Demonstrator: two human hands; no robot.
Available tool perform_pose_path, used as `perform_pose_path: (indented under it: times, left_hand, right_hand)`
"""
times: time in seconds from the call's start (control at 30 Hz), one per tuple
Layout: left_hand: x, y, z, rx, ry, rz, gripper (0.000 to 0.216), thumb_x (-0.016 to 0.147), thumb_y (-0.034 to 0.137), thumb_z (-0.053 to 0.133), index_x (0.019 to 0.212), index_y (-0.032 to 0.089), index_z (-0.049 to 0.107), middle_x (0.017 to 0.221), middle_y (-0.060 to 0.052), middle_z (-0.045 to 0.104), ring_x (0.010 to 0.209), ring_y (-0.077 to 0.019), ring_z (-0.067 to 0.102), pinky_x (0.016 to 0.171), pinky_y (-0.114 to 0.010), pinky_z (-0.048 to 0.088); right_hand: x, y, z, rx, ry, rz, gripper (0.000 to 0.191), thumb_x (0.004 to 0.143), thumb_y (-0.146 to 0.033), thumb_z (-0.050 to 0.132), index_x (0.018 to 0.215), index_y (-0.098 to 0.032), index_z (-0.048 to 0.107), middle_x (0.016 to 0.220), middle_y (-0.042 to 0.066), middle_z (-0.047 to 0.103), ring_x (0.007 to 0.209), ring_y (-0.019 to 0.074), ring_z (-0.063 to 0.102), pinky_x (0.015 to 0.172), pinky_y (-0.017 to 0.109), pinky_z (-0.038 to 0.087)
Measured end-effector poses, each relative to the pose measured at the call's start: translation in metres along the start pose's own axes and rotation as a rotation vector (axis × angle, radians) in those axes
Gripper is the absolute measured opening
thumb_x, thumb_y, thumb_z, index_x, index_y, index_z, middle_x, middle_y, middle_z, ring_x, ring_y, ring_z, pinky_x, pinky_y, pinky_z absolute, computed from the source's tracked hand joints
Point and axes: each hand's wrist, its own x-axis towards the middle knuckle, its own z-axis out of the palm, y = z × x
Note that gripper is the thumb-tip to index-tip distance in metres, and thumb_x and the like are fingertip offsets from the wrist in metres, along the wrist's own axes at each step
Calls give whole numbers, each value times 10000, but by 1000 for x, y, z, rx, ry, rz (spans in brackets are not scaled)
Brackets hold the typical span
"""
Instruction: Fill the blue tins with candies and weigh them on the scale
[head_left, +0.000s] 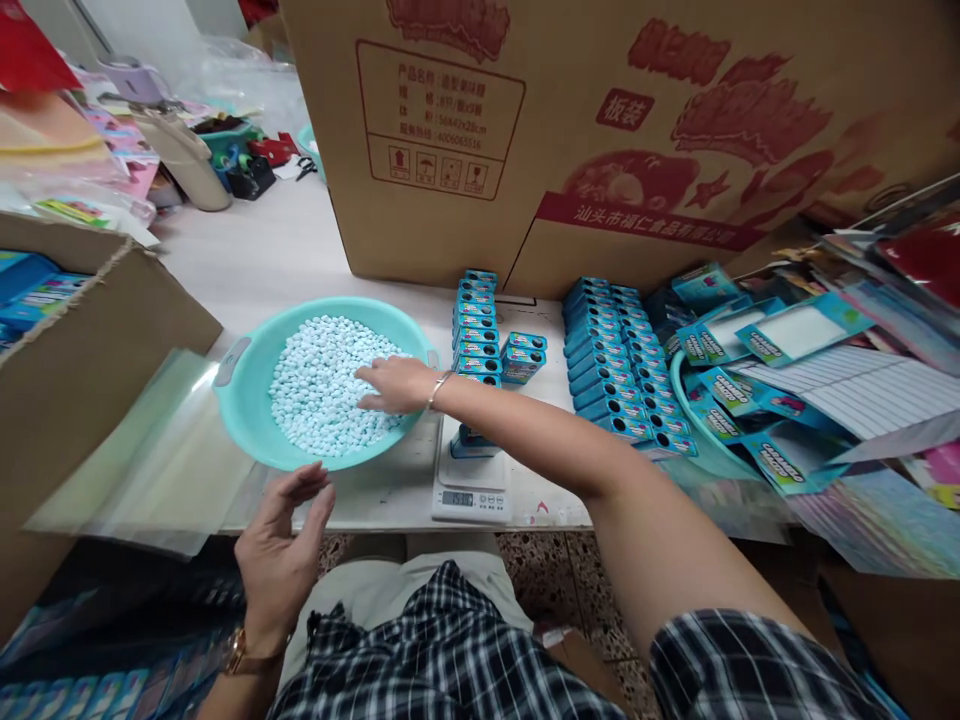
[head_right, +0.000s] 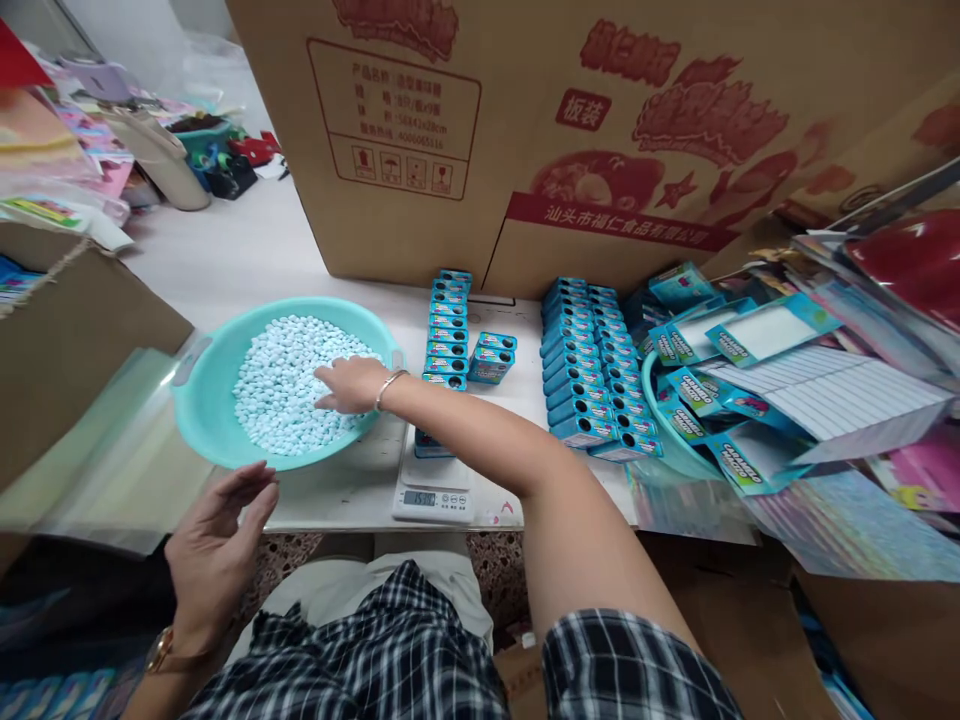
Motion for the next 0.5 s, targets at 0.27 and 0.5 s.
perform_pose_path:
  times: [0.27, 0.5]
  left_hand:
    - [-18, -28, -24, 5, 7, -194, 416, 776, 387, 727, 1144, 209, 652, 1063, -57, 691, 972, -211, 660, 945, -347, 518]
    - [-12, -35, -23, 8, -66, -181, 426, 781, 426, 712, 1147, 216, 647, 1056, -57, 684, 956, -206, 654, 932, -352, 520]
  right_hand:
    - [34, -14, 34, -233, -102, -143, 258, 901, -274, 565, 1130, -154, 565, 1176, 161, 612, 1032, 292, 605, 760, 374, 505]
    - [34, -1, 19, -83, 53, 9, 215, 843, -117, 523, 982, -212, 657, 1010, 82, 706, 901, 245, 640, 691, 304, 425]
